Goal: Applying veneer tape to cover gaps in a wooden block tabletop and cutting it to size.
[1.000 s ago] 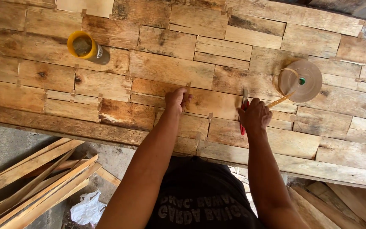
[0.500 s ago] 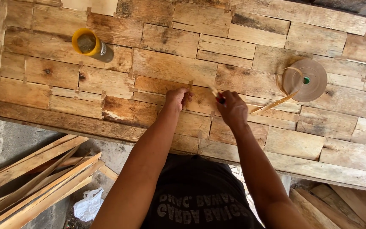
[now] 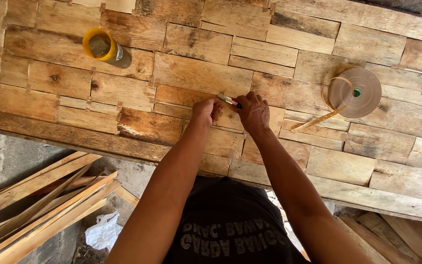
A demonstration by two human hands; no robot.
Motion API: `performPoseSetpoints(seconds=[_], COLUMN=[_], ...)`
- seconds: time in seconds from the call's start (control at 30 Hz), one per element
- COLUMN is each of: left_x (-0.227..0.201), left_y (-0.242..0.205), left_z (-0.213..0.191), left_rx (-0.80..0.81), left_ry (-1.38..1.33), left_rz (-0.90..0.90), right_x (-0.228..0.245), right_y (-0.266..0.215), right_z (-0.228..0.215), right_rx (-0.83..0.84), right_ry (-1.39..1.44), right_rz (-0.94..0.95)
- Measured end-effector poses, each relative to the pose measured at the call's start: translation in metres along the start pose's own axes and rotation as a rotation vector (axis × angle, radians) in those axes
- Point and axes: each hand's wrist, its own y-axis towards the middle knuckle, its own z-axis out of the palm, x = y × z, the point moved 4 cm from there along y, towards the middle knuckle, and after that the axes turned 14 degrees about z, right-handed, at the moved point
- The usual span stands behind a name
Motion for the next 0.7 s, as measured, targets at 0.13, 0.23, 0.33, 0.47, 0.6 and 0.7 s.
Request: performPoseSetpoints(seconds=[0.13,0.23,0.33,0.47,0.6,0.7], left_x=[0.002,-0.005,-0.005,-0.009,0.010,0.009], left_y=[0.003,-0.006,-0.004,-0.011,0.013,0.012], left_z=[0.000,0.001,0.002,0.002,-0.003,-0.002], left_rx=[0.012,-0.043,-0.041,-0.078,-0.045,-0.074], left_ry=[-0.015,-0.041,-0.038,-0.025,-0.095,-0.084], left_rz=[-0.022,-0.003,-0.018,-0.025,0.024,-0.035], right_x=[0.004,0.003,0.000,0.000,0.006,0.004], right_y=[-0.004,-0.005,-0.004,-0.008,-0.011,-0.008], right_z=[-0.002,-0.001,0.005,0.006,0.002,0.004], right_rx=[0.035,0.023,0.003,0.028,0.032,0.060], right_ry=[-0.036,0.000,-0.020,-0.038,0.000,-0.037], right_rz=[0.019,0.013,0.005,0.003,0.020,0.023])
